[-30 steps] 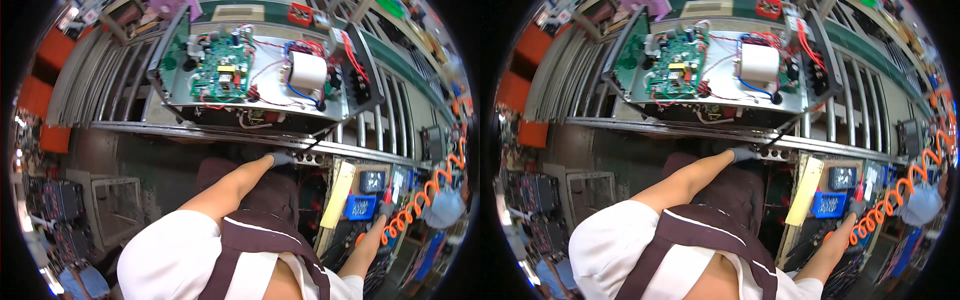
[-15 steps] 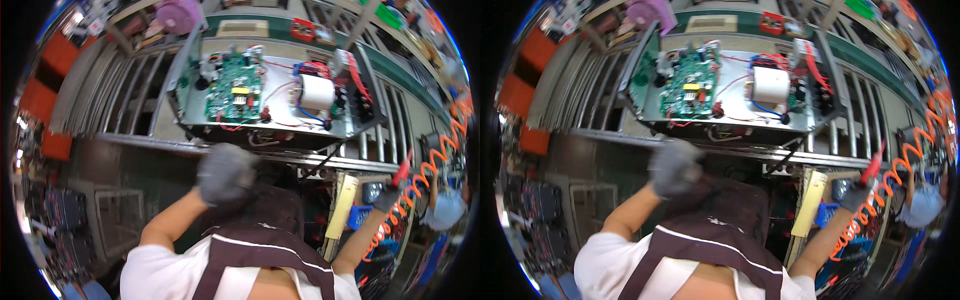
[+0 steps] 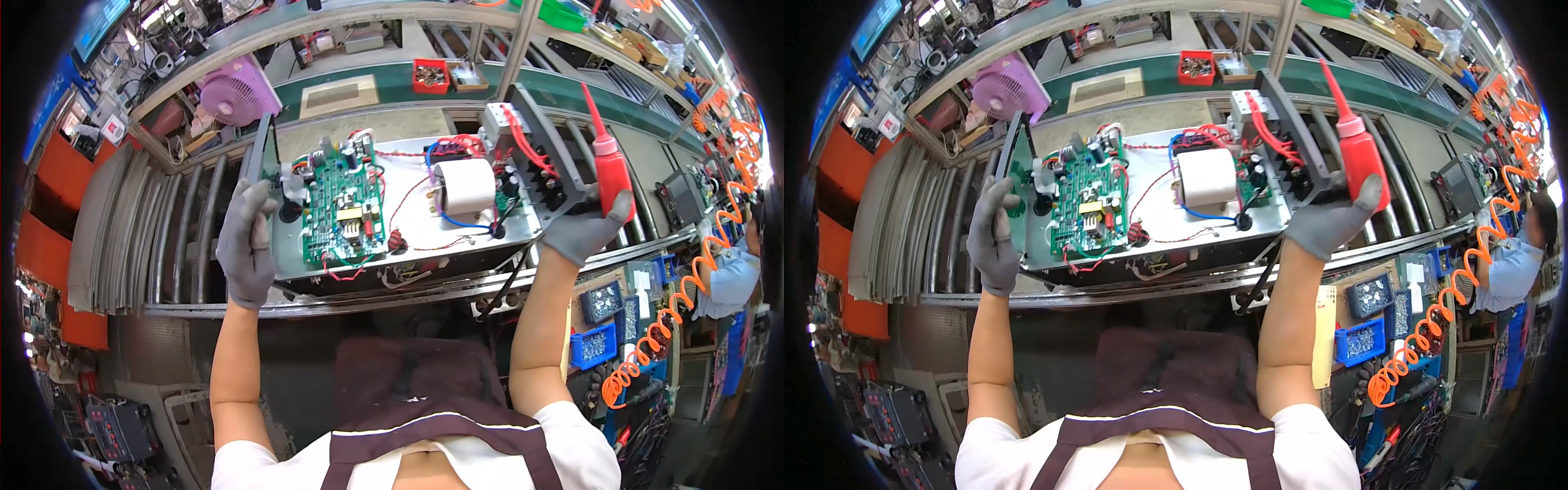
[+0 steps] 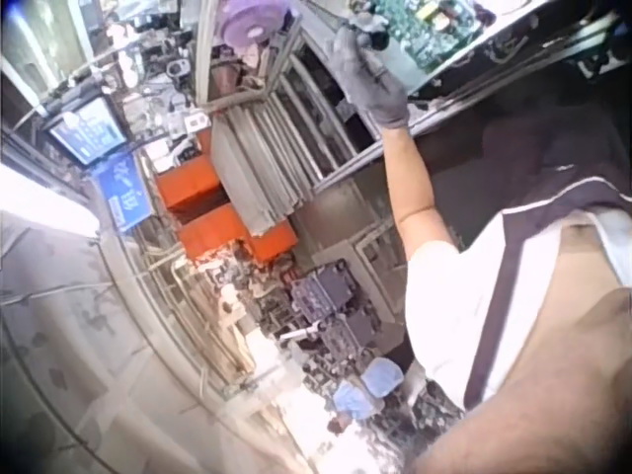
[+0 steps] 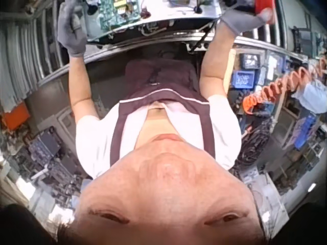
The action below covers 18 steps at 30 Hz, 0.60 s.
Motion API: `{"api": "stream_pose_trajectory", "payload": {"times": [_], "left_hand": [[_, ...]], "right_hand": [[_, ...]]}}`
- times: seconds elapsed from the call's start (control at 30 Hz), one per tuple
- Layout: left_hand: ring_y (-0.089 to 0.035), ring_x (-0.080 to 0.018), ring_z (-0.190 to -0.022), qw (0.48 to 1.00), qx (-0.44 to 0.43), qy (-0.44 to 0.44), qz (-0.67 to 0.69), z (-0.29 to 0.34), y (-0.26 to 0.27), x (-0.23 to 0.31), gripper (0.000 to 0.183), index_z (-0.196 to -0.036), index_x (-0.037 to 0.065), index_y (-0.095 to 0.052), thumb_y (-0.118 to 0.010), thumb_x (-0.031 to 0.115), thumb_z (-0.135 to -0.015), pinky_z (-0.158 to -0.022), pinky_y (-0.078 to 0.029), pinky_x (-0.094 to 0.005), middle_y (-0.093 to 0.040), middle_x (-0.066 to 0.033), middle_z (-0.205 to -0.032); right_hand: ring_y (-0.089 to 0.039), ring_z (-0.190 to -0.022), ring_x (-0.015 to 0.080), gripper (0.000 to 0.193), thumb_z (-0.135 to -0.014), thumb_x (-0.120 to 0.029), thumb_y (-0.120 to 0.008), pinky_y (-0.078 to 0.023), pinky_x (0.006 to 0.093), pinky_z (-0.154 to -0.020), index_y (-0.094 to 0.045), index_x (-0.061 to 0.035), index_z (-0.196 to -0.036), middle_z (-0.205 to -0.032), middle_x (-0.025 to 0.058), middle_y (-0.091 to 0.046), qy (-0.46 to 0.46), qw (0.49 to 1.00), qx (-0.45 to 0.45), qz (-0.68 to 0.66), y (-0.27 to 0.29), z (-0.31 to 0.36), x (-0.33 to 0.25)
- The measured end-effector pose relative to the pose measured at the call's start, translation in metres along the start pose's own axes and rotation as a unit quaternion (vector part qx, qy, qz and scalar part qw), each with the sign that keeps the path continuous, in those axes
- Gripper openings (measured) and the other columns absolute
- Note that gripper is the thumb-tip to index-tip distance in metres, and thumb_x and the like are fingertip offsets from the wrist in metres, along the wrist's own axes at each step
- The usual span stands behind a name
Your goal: The person assembles an electronic device by connecting wires and using a red pneumatic screwdriver to fasten components. They handle a metal chassis and circuit boards, securing parts with screws and organizing internal wiring.
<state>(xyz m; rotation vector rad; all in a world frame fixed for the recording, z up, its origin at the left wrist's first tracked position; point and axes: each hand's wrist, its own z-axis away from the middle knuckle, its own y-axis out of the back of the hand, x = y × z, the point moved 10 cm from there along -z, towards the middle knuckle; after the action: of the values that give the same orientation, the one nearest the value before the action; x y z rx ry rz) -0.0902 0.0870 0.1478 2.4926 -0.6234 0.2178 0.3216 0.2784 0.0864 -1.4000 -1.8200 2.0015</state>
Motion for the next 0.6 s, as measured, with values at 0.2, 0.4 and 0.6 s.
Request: {"api": "stream_pose_trajectory", "payload": {"times": [0.2, 0.4, 0.6], "left_hand": [[-0.062, -0.018, -0.087, 0.992, 0.015, 0.08, 0.092, -0.059, -0.025, -0.058, 0.029, -0.119, 0.003, -0.057, -0.049, 0.005, -0.091, -0.083, -0.046, -0.0296, -0.066, -0.0104, -0.094], [-0.057, -0.0091, -0.083, 0.987, -0.041, 0.12, 0.095, -0.11, -0.058, -0.125, 0.026, -0.117, 0.005, -0.058, -0.048, 0.011, -0.094, -0.078, -0.045, -0.0239, -0.065, -0.0038, -0.093], [-0.056, -0.0074, -0.077, 0.993, 0.004, 0.09, 0.07, -0.119, -0.065, -0.144, 0.022, -0.109, 0.006, -0.063, -0.049, 0.01, -0.093, -0.072, -0.046, -0.0226, -0.064, -0.0029, -0.085]], "right_hand": [[-0.049, -0.06, 0.013, 0.033, -0.083, -0.038, -0.065, -0.039, 0.0251, -0.059, -0.052, -0.0076, -0.083, -0.065, 0.002, -0.05, -0.017, 0.996, -0.09, -0.02, -0.06, -0.042, 0.025], [-0.047, -0.053, 0.0136, 0.035, -0.08, -0.041, -0.068, -0.039, 0.0283, -0.053, -0.053, -0.009, -0.082, -0.062, 0.0018, -0.05, -0.062, 0.985, -0.159, 0.002, -0.095, -0.072, 0.067], [-0.062, -0.079, 0.0183, 0.041, -0.077, -0.027, -0.073, -0.053, 0.0305, -0.075, -0.056, 0.0, -0.103, -0.093, 0.0105, -0.063, 0.023, 0.944, -0.324, 0.064, -0.126, 0.103, 0.044]]}}
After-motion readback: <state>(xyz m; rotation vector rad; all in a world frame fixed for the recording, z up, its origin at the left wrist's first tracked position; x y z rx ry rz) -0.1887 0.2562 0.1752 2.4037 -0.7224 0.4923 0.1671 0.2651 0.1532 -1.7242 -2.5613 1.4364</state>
